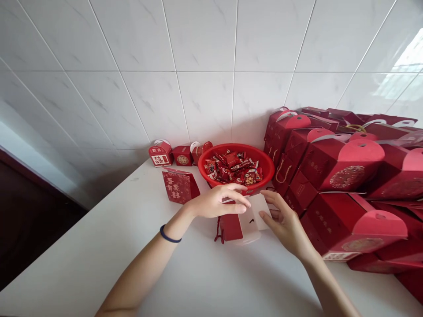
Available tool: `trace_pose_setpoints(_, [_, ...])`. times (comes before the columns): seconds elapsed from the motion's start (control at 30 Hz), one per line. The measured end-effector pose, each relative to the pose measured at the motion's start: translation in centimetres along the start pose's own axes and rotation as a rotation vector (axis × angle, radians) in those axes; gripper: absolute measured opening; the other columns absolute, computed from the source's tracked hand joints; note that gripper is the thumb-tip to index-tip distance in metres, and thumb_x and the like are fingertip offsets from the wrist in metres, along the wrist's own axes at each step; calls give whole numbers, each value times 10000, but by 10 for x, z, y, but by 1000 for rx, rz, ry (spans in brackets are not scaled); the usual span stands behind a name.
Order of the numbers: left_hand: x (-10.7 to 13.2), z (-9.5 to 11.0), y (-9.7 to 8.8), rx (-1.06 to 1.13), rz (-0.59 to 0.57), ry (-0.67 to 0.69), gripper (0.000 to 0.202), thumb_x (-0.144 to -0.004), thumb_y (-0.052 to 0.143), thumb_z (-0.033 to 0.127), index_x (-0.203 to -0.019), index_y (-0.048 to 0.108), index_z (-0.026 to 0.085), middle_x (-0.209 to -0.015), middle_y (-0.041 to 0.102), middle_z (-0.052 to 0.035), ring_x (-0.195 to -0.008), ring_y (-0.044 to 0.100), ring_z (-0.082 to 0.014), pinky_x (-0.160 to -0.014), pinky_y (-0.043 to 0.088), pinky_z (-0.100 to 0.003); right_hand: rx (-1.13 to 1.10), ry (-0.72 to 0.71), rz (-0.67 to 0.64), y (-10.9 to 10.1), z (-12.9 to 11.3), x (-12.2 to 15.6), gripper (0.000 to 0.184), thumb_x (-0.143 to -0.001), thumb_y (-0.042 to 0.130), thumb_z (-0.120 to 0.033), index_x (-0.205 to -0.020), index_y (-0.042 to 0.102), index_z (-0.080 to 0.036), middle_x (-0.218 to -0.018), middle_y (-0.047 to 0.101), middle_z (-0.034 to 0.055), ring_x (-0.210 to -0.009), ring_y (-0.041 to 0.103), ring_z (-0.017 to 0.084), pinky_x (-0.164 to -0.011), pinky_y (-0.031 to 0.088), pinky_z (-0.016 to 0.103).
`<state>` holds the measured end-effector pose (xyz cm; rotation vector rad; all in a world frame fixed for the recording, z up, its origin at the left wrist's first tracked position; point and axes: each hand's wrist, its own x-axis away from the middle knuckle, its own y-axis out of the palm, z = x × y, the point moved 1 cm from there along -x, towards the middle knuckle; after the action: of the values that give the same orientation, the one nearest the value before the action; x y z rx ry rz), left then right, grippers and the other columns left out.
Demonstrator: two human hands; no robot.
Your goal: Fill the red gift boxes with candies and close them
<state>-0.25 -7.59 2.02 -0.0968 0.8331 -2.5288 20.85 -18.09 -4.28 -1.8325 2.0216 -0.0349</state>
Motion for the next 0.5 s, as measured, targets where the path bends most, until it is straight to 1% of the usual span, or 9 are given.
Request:
trace_pose_setpoints(0.07, [-1, 5, 5, -154, 57, -36, 253, -929, 608, 396, -1027, 777, 236, -1402, 599, -82, -1297, 548, -295, -1080, 434, -425, 79, -11, 16, 1, 3, 0, 365, -940, 556, -355, -1284, 587, -233, -1070, 682, 74, -820, 668, 167, -738, 593, 311])
trace_pose_setpoints(0.13, [-1, 5, 6, -238, 87, -76, 257, -924, 584, 314, -1094, 757, 231, -1318, 659, -83, -1184, 623, -281, -1028, 474, -419, 162, -15, 47, 2, 5, 1, 353, -926, 575, -392, -1211, 661, -202, -962, 696, 71, -755, 642, 164, -707, 579, 302])
trace_pose_setpoints(0.17, [0, 5, 3, -244, 78, -88, 304, -902, 584, 265, -1168, 729, 232, -1314, 666, -77, -1177, 629, -275, -1028, 478, -410, 179, -4, 57, 2, 6, 1, 369, -916, 586, -411, -1196, 678, -188, -931, 699, 71, -729, 632, 163, -693, 574, 300])
trace_pose_setpoints(0.23, [5, 3, -6, -201, 14, -90, 484, -838, 603, 189, -1318, 644, 242, -1394, 624, -59, -1258, 587, -272, -1061, 461, -382, 162, 43, 47, 3, 9, 1, 424, -904, 598, -445, -1219, 675, -171, -907, 705, 71, -708, 628, 168, -669, 569, 305])
trace_pose_setpoints(0.27, [8, 1, -13, -163, -36, -86, 580, -806, 621, 172, -1379, 593, 251, -1459, 571, -49, -1315, 545, -275, -1074, 452, -368, 149, 65, 33, 4, 11, 1, 444, -901, 600, -460, -1229, 671, -169, -908, 708, 71, -719, 637, 176, -672, 570, 312])
trace_pose_setpoints(0.33, [15, -4, -26, -71, -146, -93, 749, -753, 681, 187, -1472, 488, 268, -1560, 455, -41, -1380, 481, -295, -1072, 453, -349, 126, 93, 5, 4, 14, 0, 466, -900, 597, -485, -1243, 661, -175, -924, 711, 72, -756, 656, 192, -693, 575, 329])
trace_pose_setpoints(0.37, [18, -7, -33, -22, -199, -111, 826, -732, 717, 213, -1506, 436, 270, -1583, 419, -45, -1388, 471, -304, -1066, 456, -343, 115, 100, -11, 5, 16, 0, 475, -901, 593, -496, -1249, 655, -178, -921, 710, 70, -767, 661, 197, -703, 576, 335])
trace_pose_setpoints(0.43, [24, -14, -42, 56, -282, -172, 975, -687, 785, 266, -1555, 342, 261, -1589, 408, -63, -1383, 475, -316, -1065, 455, -338, 96, 114, -48, 6, 19, 0, 499, -902, 584, -514, -1264, 637, -175, -890, 705, 65, -767, 665, 199, -715, 574, 342])
trace_pose_setpoints(0.5, [28, -21, -47, 85, -322, -245, 1095, -636, 834, 280, -1579, 277, 257, -1558, 453, -70, -1362, 498, -319, -1064, 457, -339, 94, 126, -83, 8, 21, -1, 513, -905, 568, -527, -1263, 624, -163, -851, 693, 57, -736, 656, 189, -696, 564, 332])
